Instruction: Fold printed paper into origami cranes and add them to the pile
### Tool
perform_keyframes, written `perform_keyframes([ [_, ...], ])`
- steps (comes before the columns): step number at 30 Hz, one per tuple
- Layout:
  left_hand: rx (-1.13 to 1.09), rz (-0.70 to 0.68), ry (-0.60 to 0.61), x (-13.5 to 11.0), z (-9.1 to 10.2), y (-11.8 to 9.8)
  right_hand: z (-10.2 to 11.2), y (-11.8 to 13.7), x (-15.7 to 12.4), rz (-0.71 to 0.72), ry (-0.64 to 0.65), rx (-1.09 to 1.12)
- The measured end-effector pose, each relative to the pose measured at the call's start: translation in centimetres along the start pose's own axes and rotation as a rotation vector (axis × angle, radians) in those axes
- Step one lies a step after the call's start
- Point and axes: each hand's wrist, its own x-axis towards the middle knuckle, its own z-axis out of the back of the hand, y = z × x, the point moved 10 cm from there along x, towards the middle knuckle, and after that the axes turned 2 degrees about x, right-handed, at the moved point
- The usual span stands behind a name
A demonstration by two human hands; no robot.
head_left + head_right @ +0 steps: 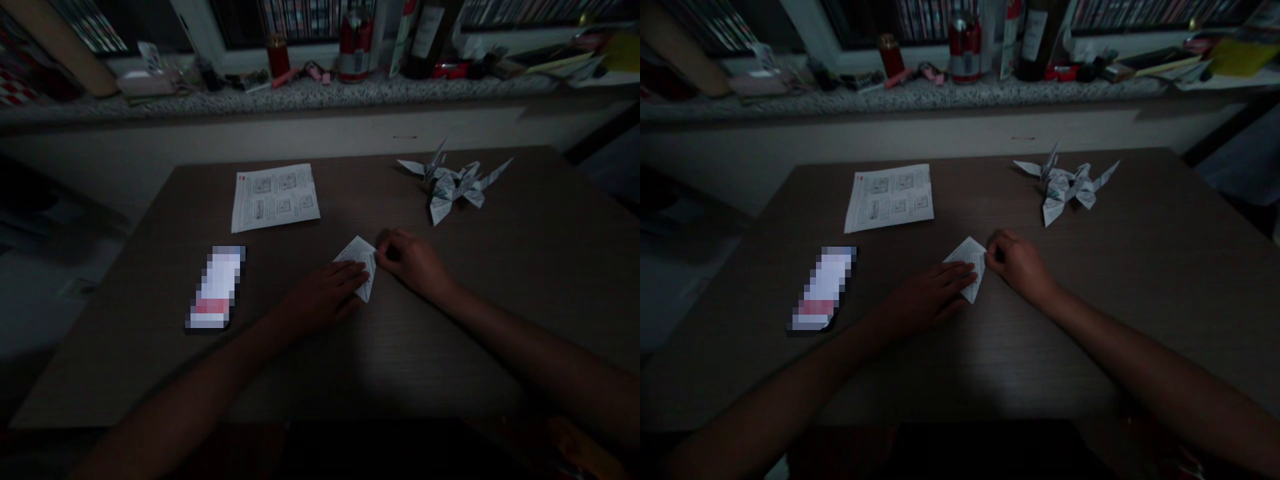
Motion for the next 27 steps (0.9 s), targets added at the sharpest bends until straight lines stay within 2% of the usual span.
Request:
perform_keyframes([
  [9, 0.011, 0.004, -0.001, -0.1, 0.0, 0.0, 0.6, -1.6, 1.0, -0.008, -0.059, 0.007],
  [14, 0.029, 0.012, 0.004, -0.1, 0.1, 0.1, 0.8, -2.1, 0.8, -0.013, -0.043, 0.05],
  [18, 0.056, 0.027, -0.005, -0.1, 0.3, 0.1, 0.7, -1.4, 0.4, 0.02, -0.021, 0.103],
  [22, 0.075, 0.041, -0.009, -0.2, 0.3, 0.2, -0.4, 0.0, 0.0, 0.08, 0.068, 0.155],
  [27, 0.067, 0.044, -0.036, -0.2, 0.3, 0.2, -1.0, 1.1, -0.6, 0.114, 0.095, 0.19],
])
